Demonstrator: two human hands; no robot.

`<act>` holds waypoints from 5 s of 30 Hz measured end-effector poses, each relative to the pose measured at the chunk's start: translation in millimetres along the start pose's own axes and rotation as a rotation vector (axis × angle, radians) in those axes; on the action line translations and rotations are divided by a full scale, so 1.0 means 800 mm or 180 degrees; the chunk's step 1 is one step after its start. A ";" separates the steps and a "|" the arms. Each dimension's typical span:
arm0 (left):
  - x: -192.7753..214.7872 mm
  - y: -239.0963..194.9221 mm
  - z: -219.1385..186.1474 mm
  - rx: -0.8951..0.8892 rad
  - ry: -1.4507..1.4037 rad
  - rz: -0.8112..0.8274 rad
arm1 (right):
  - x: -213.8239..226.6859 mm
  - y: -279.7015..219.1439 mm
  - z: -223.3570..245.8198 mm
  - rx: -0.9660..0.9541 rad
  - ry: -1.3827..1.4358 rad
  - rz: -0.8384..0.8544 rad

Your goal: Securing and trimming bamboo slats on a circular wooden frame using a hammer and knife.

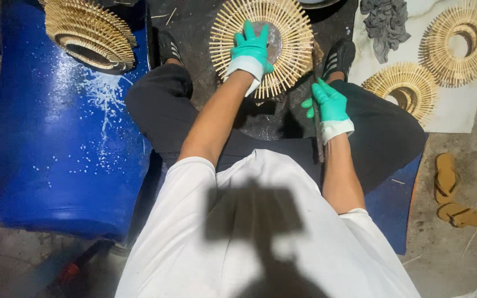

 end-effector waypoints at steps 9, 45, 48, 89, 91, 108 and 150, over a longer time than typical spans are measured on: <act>-0.012 -0.003 -0.006 0.0146 -0.0109 -0.0204 | 0.000 -0.016 0.011 0.0281 0.0169 -0.0337; -0.073 -0.024 0.017 0.0110 -0.0746 -0.1090 | 0.005 -0.014 -0.005 -0.0101 0.0249 -0.0142; -0.082 -0.019 0.022 -0.0003 -0.0671 -0.1127 | 0.005 -0.019 -0.002 0.0229 0.0336 -0.0322; -0.075 -0.007 0.021 0.0137 -0.0660 -0.0841 | 0.004 -0.027 -0.002 0.0119 0.0196 -0.0220; -0.076 -0.012 0.021 0.0186 -0.0725 -0.0883 | -0.002 -0.044 -0.003 0.0001 0.0196 -0.0255; -0.074 0.003 0.016 0.0584 -0.0560 -0.0453 | -0.018 -0.060 -0.028 0.0055 0.0196 -0.0519; -0.075 0.003 0.022 0.0168 -0.0522 -0.1100 | -0.009 -0.028 -0.022 0.0161 0.0511 -0.0323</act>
Point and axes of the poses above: each hand's wrist, its own y-axis towards the middle knuckle, its own x-axis out of the back of the hand, z = x × y, the point moved 4 cm from there along y, towards the middle knuckle, and after that the axes turned 7 degrees about y, right-handed, at the moved point
